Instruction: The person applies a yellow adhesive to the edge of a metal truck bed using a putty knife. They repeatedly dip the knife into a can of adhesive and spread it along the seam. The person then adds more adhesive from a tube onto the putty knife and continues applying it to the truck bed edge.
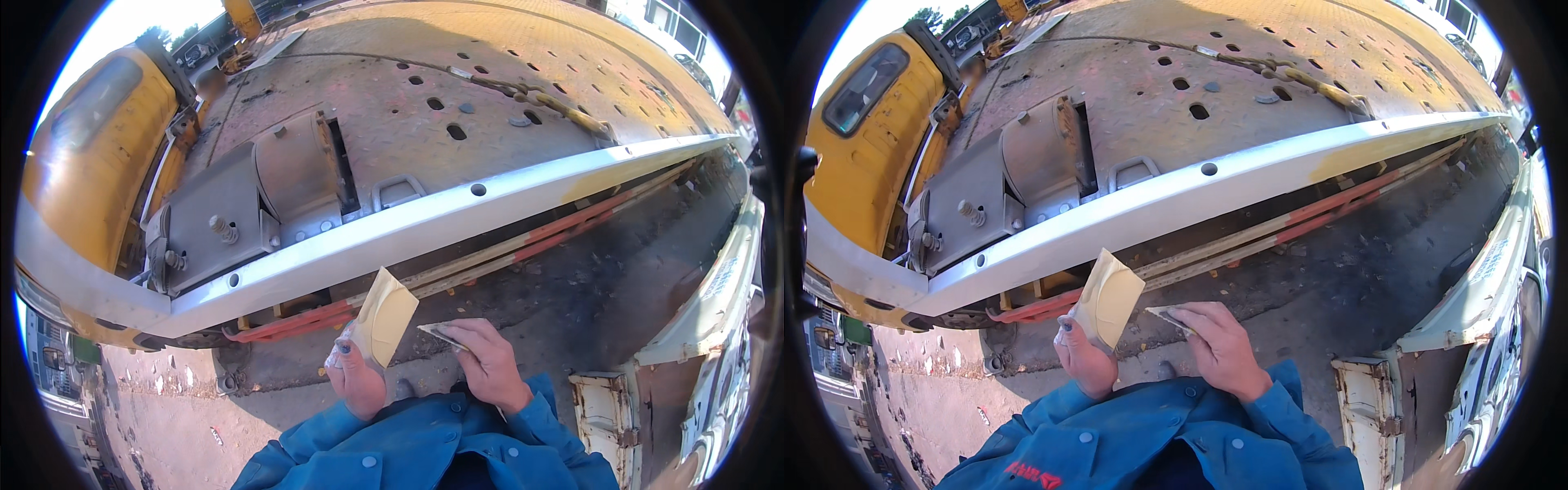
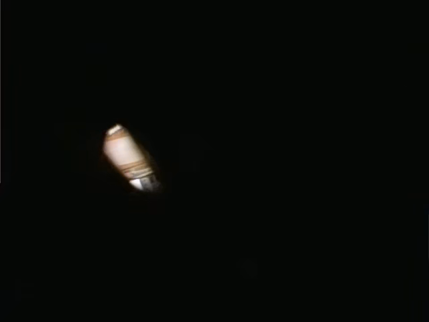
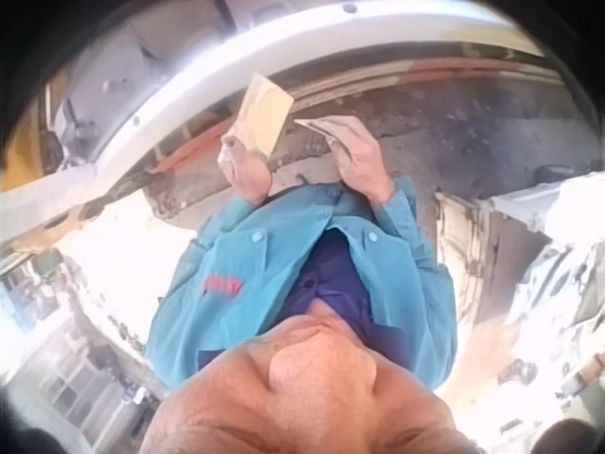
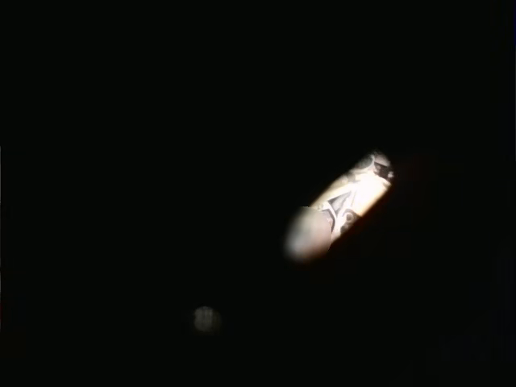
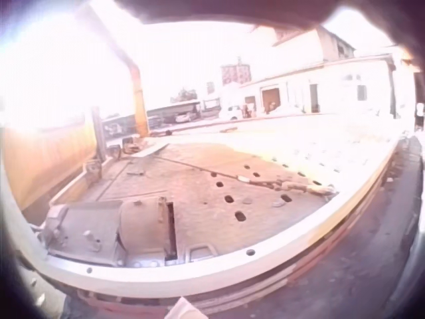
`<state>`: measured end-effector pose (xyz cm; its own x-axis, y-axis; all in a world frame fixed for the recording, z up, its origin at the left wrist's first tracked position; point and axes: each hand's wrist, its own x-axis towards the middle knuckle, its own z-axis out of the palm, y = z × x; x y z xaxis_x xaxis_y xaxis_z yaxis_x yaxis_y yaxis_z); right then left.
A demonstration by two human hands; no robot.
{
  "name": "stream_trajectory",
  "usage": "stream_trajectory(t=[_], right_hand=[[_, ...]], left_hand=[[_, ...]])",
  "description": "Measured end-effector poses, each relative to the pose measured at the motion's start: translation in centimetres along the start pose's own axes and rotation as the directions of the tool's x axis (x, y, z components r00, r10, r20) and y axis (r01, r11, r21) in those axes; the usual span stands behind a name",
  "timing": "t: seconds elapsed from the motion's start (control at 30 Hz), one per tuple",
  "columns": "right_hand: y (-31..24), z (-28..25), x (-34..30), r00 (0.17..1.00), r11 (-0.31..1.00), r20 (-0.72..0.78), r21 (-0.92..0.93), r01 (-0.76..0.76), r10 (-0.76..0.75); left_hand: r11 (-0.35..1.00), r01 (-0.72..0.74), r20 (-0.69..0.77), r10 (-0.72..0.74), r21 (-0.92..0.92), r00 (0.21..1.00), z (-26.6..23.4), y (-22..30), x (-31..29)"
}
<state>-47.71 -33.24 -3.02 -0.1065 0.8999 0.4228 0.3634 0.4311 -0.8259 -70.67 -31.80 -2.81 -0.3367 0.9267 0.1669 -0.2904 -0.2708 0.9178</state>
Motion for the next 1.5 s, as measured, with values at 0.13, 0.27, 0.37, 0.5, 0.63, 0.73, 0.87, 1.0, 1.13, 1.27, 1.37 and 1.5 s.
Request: stream_trajectory(t=[0.13,0.27,0.37,0.5,0.63,0.73,0.87,1.0,1.13,1.27,1.37,1.5], right_hand=[[3.6,1.4,4.2,0.857,0.968,-0.453,0.163,-0.193,0.247],[5.0,5.2,9.2,0.691,0.969,-0.686,0.232,-0.09,0.229],[4.7,7.8,11.1,0.656,0.995,-0.751,0.009,-0.101,0.073],[3.1,11.1,11.8,0.656,0.978,-0.755,-0.13,-0.162,0.008],[1.1,16.1,11.4,0.69,0.964,-0.723,-0.196,-0.178,-0.019],[-0.1,19.9,10.5,0.725,0.963,-0.685,-0.238,-0.127,-0.073],[-2.5,23.8,9.1,0.824,0.979,-0.564,-0.194,-0.066,-0.056],[-4.6,24.2,6.8,0.9,1.0,-0.436,-0.002,-0.03,0.027],[-8.6,20.2,5.4,0.938,0.878,-0.275,0.475,-0.058,0.211],[-11.6,18.8,3.5,0.972,0.873,-0.166,0.482,-0.069,0.168],[-9.7,17.8,2.3,0.999,0.983,-0.021,0.182,-0.026,0.03],[-5.4,15.7,3.0,0.994,0.997,-0.1,-0.065,0.036,-0.043]], left_hand=[[0.999,0.039,0.003,-0.039,-0.021,0.999,-4.4,1.5,0.8],[0.996,0.085,-0.022,-0.085,-0.024,0.996,-9.2,2.3,1.0],[0.998,0.058,-0.075,-0.059,-0.013,0.995,-12.9,2.6,1.5],[0.996,0.089,-0.268,-0.079,0.027,0.96,-16.7,2.7,2.3],[0.99,0.137,-0.338,-0.125,0.014,0.933,-18.2,3.8,3.1],[0.992,0.123,-0.188,-0.121,-0.005,0.975,-19.7,4.5,3.5],[0.989,0.145,-0.107,-0.146,-0.014,0.984,-20.9,4.7,4.2],[0.934,0.321,0.056,-0.316,-0.158,0.947,-19.7,5.8,4.9],[0.847,0.474,0.216,-0.43,-0.238,0.877,-18.0,5.7,5.6],[0.799,0.53,0.269,-0.464,-0.285,0.844,-16.8,4.6,5.1],[0.783,0.522,0.28,-0.446,-0.338,0.85,-15.9,5.3,5.0],[0.818,0.455,0.223,-0.399,-0.352,0.889,-16.4,6.1,5.9]])
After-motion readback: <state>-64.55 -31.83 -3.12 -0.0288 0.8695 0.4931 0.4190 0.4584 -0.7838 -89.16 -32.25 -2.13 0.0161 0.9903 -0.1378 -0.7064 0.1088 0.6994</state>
